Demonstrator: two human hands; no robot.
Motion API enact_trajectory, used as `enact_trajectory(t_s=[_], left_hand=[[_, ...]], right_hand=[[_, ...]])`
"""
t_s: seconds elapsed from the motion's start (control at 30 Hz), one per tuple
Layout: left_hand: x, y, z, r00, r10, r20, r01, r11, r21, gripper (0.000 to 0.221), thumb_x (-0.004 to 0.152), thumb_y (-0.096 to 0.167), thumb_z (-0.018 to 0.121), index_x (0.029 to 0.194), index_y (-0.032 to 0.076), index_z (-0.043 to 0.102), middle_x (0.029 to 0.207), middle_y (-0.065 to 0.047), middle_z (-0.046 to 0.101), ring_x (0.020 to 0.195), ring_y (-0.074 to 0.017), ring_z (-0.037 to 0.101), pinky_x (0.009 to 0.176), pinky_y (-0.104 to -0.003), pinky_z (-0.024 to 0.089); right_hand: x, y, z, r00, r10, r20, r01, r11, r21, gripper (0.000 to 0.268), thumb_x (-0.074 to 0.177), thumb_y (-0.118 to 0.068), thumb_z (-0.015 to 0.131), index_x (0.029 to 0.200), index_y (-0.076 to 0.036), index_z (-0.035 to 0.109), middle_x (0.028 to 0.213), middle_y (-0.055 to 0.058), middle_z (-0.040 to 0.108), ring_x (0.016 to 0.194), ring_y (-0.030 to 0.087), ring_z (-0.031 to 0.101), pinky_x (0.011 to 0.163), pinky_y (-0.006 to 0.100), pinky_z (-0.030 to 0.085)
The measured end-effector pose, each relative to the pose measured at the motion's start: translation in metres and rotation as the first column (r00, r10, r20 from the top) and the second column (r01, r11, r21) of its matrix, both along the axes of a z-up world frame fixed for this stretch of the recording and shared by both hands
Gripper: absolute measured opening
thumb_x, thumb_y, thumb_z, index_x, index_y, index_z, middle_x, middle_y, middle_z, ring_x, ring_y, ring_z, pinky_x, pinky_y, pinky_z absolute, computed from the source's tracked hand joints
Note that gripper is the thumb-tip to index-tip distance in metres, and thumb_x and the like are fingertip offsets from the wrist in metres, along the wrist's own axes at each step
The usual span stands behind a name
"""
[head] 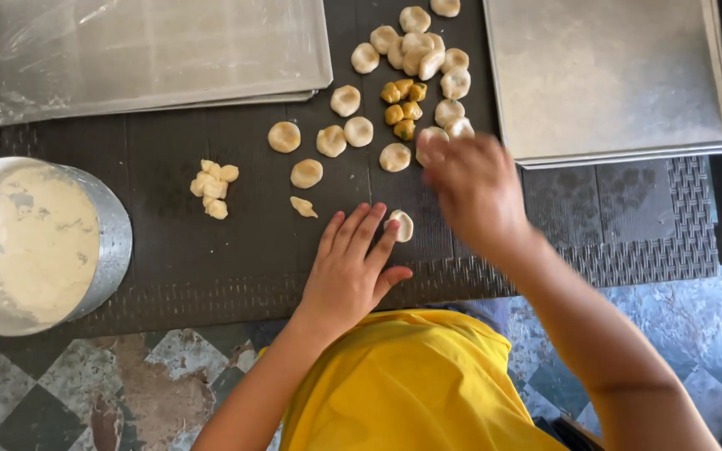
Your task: Filling small dough circles with a yellow mixture, folding them into crescent shapes, and arranging them on a baking sheet.
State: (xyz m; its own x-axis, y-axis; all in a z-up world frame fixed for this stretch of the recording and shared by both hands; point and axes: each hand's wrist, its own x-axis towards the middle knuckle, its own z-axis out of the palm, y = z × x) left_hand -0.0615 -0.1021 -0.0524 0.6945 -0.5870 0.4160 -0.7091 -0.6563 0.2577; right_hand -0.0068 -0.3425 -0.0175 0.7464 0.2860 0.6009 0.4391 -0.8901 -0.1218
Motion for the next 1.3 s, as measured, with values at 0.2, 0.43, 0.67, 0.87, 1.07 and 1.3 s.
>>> enact_trajectory(t_s=[0.2,0.43,0.67,0.87,1.07,1.3], left_hand=[[0.000,0.007,0.028,0.993,-0.069,-0.092,0.064,0.996,-0.055,0.055,0.109,0.045,0.061,0.153,0.014,0.052,0.150,-0.020,0.058,0.141,-0.0372,0.056,0.120,-0.057,0.042],[0.002,0.003,0.028,0.999,-0.028,-0.045,0.030,0.999,0.033,0.052,0.108,0.051,0.058,0.153,0.025,0.054,0.152,-0.014,0.058,0.140,-0.0337,0.056,0.117,-0.055,0.041],[0.030,-0.021,0.003,0.982,0.178,-0.063,-0.187,0.964,-0.191,0.018,0.099,0.036,0.071,0.111,0.025,0.077,0.095,0.003,0.060,0.089,-0.0210,0.060,0.077,-0.040,0.044],[0.033,-0.020,0.002,0.953,0.139,-0.271,-0.181,0.974,-0.136,0.007,0.097,0.025,0.070,0.104,0.022,0.070,0.099,0.000,0.060,0.090,-0.0261,0.061,0.073,-0.041,0.045],[0.033,-0.003,0.025,0.918,-0.115,-0.379,-0.021,0.941,-0.337,0.032,0.088,0.020,0.084,0.115,0.018,0.069,0.093,-0.001,0.070,0.087,-0.0297,0.069,0.079,-0.044,0.052],[0.017,-0.007,0.030,0.740,-0.272,-0.616,-0.303,0.682,-0.665,0.015,0.092,0.009,0.083,0.105,0.014,0.077,0.089,-0.003,0.082,0.082,-0.0162,0.082,0.076,-0.028,0.064]], right_hand=[[0.109,-0.017,-0.014,0.955,-0.132,-0.266,0.060,0.963,-0.264,0.015,0.099,-0.019,0.071,0.112,-0.014,0.076,0.107,0.010,0.061,0.104,0.038,0.054,0.081,0.050,0.048],[0.075,-0.018,0.004,0.950,-0.033,-0.312,0.028,0.999,-0.020,0.016,0.093,-0.012,0.078,0.097,-0.011,0.063,0.082,0.002,0.070,0.086,0.033,0.063,0.076,0.047,0.046],[-0.031,0.021,0.014,0.960,0.166,-0.225,-0.037,0.872,0.487,0.020,0.089,-0.011,0.086,0.108,-0.013,0.080,0.090,0.003,0.073,0.081,0.029,0.071,0.075,0.040,0.056],[-0.082,0.033,-0.009,0.978,0.069,-0.197,-0.050,0.993,0.103,0.017,0.096,-0.027,0.072,0.110,-0.021,0.079,0.106,-0.001,0.074,0.095,0.026,0.065,0.076,0.039,0.049],[-0.055,0.027,-0.012,0.959,0.170,-0.226,-0.116,0.965,0.234,0.027,0.099,-0.029,0.074,0.118,-0.011,0.075,0.117,0.006,0.073,0.113,0.035,0.064,0.092,0.045,0.051],[-0.068,0.037,0.045,0.834,0.466,-0.294,-0.048,0.593,0.804,0.038,0.083,-0.005,0.089,0.118,0.003,0.077,0.092,0.013,0.069,0.081,0.026,0.078,0.075,0.035,0.068]])
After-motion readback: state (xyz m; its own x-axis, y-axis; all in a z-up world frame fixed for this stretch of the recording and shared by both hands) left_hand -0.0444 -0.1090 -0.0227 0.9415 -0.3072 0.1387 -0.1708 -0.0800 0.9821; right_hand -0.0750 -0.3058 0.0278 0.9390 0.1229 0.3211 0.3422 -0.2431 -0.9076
